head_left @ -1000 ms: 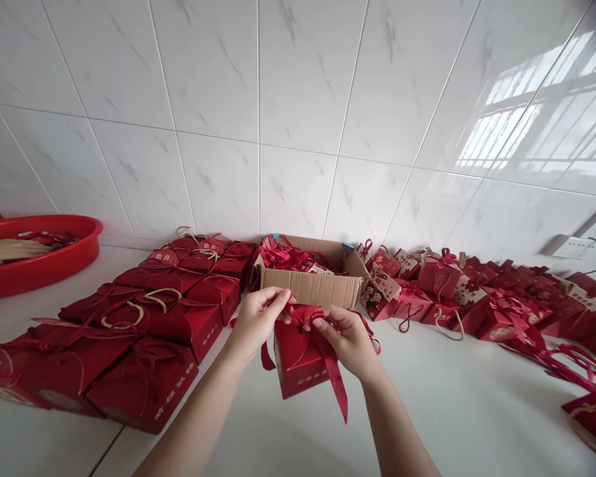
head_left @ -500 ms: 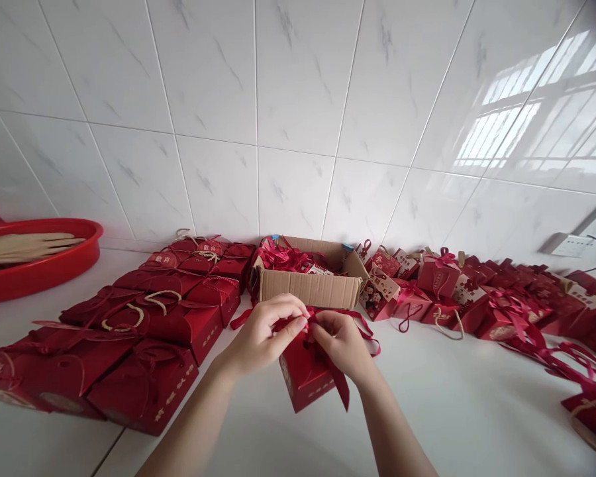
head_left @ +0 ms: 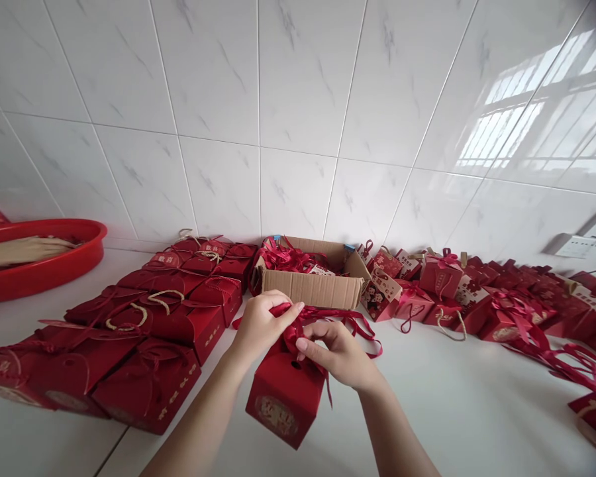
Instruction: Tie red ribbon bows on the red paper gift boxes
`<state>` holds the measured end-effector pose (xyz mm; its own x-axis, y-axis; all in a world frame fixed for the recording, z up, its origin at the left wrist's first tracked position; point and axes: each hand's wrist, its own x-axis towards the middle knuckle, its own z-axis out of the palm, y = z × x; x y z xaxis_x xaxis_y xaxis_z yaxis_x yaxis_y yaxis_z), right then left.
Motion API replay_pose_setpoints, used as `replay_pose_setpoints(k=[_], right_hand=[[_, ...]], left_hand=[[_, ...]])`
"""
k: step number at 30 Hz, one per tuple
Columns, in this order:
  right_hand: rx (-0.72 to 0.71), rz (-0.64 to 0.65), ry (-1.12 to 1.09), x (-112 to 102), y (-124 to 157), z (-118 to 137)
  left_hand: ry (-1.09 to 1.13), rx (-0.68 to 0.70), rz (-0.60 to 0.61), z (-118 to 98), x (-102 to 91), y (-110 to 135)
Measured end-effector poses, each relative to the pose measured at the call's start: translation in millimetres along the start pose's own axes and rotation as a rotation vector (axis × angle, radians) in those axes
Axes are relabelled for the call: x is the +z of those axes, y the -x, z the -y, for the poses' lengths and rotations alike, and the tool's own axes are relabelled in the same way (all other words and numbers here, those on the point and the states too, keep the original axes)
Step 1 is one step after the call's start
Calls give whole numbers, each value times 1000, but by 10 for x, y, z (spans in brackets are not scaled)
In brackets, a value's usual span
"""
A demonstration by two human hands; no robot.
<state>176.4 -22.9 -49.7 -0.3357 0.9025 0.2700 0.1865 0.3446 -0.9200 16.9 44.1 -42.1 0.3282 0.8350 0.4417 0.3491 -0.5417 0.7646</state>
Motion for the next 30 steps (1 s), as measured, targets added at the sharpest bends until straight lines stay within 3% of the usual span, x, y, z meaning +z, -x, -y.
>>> replay_pose_setpoints(k=[3, 7, 9, 12, 14, 18, 22, 26, 30], right_hand=[[31, -81, -1, -8, -15, -35], [90, -189, -34, -66, 3, -55], [97, -227, -13, -96, 13, -57], [83, -246, 48, -117, 19, -60], [68, -268, 73, -113, 17, -66], [61, -370, -49, -76, 5, -94], [57, -420, -219, -58, -2, -122], [35, -430, -63, -81, -7, -135], [30, -482, 77, -94, -12, -116]], left_hand=[[-149, 24, -44, 53, 25, -16], [-348, 29, -332, 18, 23, -6], [-298, 38, -264, -41, 9, 21], [-76, 43, 33, -122, 9, 70], [41, 27, 121, -153, 29, 91], [109, 40, 77, -181, 73, 100], [146, 11, 129, -202, 92, 106], [185, -5, 189, -196, 107, 115], [111, 25, 147, -166, 116, 112]])
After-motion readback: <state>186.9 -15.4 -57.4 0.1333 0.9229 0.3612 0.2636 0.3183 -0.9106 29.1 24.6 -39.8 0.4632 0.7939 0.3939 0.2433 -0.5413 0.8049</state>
